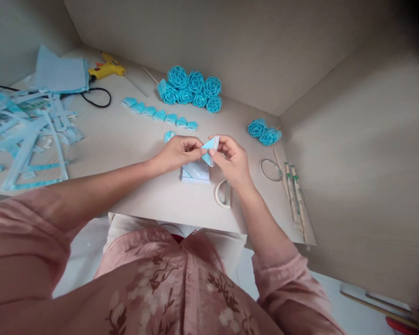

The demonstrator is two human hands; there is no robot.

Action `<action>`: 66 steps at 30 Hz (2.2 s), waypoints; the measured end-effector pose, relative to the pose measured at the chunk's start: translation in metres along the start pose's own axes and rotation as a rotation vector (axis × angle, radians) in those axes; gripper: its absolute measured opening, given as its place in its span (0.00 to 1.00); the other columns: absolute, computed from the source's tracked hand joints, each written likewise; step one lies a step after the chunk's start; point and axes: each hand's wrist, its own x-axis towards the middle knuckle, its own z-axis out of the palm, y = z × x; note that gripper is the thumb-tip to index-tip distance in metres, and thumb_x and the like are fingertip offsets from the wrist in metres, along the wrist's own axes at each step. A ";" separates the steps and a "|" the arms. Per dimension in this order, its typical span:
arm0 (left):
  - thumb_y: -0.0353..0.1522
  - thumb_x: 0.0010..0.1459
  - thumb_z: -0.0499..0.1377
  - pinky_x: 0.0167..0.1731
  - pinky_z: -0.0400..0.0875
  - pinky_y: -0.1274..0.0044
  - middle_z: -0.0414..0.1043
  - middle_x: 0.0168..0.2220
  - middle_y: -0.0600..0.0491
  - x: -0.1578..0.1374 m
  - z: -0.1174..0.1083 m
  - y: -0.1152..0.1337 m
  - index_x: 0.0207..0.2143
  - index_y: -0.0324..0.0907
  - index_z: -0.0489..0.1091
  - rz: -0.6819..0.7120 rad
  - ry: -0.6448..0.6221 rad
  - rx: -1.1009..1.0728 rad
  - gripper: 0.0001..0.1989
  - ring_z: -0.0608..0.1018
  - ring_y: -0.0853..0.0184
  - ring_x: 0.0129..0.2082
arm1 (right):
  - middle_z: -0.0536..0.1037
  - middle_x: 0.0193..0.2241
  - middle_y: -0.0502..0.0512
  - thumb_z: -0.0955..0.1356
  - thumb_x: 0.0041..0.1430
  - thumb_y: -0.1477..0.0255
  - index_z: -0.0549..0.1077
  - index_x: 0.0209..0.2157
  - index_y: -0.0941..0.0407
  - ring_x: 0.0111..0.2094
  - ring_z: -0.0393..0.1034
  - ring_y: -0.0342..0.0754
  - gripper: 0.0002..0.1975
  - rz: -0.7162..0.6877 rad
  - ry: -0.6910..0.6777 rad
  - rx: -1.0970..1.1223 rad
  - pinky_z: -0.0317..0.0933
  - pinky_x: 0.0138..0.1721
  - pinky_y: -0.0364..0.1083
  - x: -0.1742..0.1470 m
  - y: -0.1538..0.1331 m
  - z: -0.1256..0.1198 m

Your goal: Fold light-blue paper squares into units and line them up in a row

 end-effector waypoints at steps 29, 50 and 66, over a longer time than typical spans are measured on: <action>0.38 0.52 0.68 0.19 0.61 0.84 0.67 0.18 0.58 0.003 -0.001 0.003 0.23 0.38 0.68 -0.076 0.081 -0.144 0.15 0.66 0.78 0.18 | 0.79 0.48 0.55 0.72 0.62 0.60 0.78 0.33 0.52 0.52 0.74 0.51 0.10 -0.187 0.031 -0.113 0.67 0.55 0.53 0.002 0.002 -0.006; 0.39 0.52 0.68 0.19 0.63 0.84 0.69 0.19 0.57 0.002 -0.002 -0.002 0.24 0.38 0.68 -0.058 -0.018 -0.115 0.16 0.68 0.77 0.18 | 0.78 0.34 0.49 0.75 0.53 0.53 0.76 0.50 0.51 0.37 0.72 0.46 0.26 0.046 -0.010 0.092 0.69 0.45 0.49 0.000 0.005 0.001; 0.37 0.49 0.69 0.17 0.62 0.84 0.70 0.18 0.57 -0.002 -0.002 0.009 0.25 0.38 0.68 -0.135 -0.178 -0.279 0.14 0.69 0.76 0.17 | 0.81 0.36 0.52 0.69 0.62 0.74 0.83 0.39 0.50 0.40 0.76 0.48 0.09 -0.404 0.053 -0.270 0.68 0.45 0.49 -0.003 -0.013 -0.006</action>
